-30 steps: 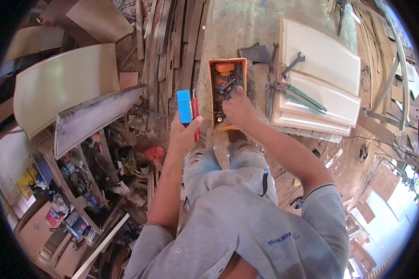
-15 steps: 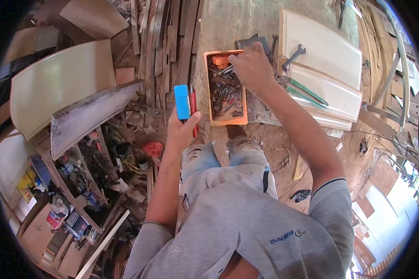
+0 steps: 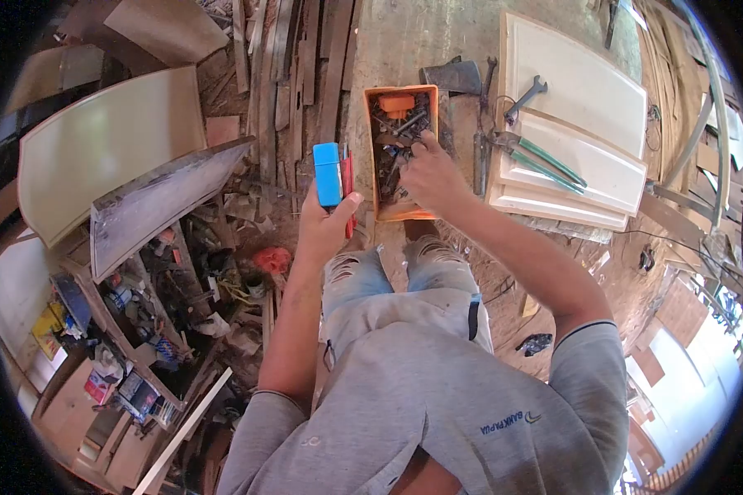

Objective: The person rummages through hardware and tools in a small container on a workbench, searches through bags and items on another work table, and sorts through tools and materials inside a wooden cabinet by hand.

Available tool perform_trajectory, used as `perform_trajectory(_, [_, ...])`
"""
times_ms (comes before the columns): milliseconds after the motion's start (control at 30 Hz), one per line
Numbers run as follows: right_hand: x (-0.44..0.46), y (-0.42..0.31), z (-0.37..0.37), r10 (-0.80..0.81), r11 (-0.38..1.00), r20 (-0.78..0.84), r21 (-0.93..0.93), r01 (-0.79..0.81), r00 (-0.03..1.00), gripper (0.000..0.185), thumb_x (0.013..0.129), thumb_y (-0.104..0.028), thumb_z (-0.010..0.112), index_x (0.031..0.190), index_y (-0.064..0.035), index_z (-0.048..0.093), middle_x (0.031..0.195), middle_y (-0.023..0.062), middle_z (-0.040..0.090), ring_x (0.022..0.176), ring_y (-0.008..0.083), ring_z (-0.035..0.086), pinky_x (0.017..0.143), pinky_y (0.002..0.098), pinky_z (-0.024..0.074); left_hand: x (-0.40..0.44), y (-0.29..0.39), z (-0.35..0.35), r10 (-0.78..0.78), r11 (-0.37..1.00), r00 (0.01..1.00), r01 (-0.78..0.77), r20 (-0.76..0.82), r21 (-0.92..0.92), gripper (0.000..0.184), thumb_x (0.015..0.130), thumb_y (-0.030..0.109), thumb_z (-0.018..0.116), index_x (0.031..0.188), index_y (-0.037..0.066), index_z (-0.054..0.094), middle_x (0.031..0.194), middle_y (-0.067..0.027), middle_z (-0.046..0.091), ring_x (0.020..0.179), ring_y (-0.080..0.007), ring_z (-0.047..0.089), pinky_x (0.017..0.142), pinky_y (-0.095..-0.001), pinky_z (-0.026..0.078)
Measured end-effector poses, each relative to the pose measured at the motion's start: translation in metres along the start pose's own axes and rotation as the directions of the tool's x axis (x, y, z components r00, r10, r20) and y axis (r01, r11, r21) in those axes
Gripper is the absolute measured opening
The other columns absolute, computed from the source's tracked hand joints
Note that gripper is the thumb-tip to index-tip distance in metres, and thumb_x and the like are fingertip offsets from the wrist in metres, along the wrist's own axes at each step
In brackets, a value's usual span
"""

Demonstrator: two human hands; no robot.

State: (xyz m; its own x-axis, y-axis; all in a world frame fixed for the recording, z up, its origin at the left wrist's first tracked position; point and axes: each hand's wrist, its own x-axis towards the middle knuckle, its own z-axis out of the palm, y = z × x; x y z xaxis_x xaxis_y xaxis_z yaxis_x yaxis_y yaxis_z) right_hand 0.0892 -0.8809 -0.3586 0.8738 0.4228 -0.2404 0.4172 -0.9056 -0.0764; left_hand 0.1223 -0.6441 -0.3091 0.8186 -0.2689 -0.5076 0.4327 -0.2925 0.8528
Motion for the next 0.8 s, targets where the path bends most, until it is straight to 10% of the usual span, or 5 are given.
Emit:
perform_trajectory(300, [0.007,0.000,0.004,0.025,0.998,-0.114,0.060,-0.018,0.993,0.012,0.081,-0.019,0.065,0.074,-0.0125,0.073,0.078,0.0049,0.071,0.099,0.0226,0.064,0.110,0.0465,0.0347,-0.002,-0.005,-0.001,-0.043,0.999,0.999,0.043,0.021,-0.017,0.031,0.094,0.014,0.073,0.120,0.004,0.061,0.090,0.0016,0.062,0.076,-0.0078,0.056,0.068,-0.0273,0.047])
perform_trajectory(467, [-0.001,0.018,-0.038,0.243,0.844,-0.056,0.504,-0.183,0.968,0.013,0.085,-0.017,0.070,0.081,-0.0082,0.077,0.079,0.0063,0.073,0.094,0.0223,0.067,0.097,0.0444,0.0449,-0.009,-0.001,-0.007,0.004,0.999,1.000,-0.004,0.009,-0.044,0.031,0.094,0.014,0.073,0.121,0.004,0.061,0.090,0.0016,0.062,0.076,-0.0079,0.057,0.068,-0.0272,0.047])
perform_trajectory(600, [-0.022,0.030,-0.058,0.484,-0.001,0.245,0.960,-0.279,0.840,0.017,0.095,-0.019,0.070,0.094,-0.0036,0.076,0.077,0.0028,0.068,0.081,0.0158,0.063,0.076,0.0338,0.0495,-0.012,0.000,-0.013,-0.037,0.996,0.999,0.038,0.012,-0.085,0.031,0.095,0.013,0.072,0.122,0.004,0.061,0.092,0.0014,0.064,0.078,-0.0076,0.058,0.069,-0.0266,0.048])
perform_trajectory(700, [-0.037,0.032,-0.063,0.328,-0.643,0.408,0.757,-0.115,0.852,0.021,0.099,-0.020,0.068,0.105,-0.0016,0.074,0.086,0.0028,0.068,0.078,0.0101,0.059,0.069,0.0249,0.0460,-0.012,0.001,-0.008,0.003,0.999,1.000,-0.004,-0.019,-0.039,0.030,0.095,0.012,0.072,0.121,0.004,0.060,0.092,0.0015,0.064,0.077,-0.0067,0.058,0.068,-0.0258,0.048])
perform_trajectory(800, [-0.045,0.031,-0.057,0.300,-0.714,0.389,0.697,-0.066,0.871,0.021,0.099,-0.018,0.068,0.110,-0.0013,0.071,0.097,0.0065,0.072,0.079,0.0097,0.060,0.069,0.0232,0.0451,-0.009,0.002,-0.002,-0.018,0.997,1.000,0.018,0.000,-0.075,0.028,0.095,0.013,0.072,0.119,0.004,0.060,0.090,0.0020,0.062,0.074,-0.0062,0.056,0.065,-0.0259,0.047])
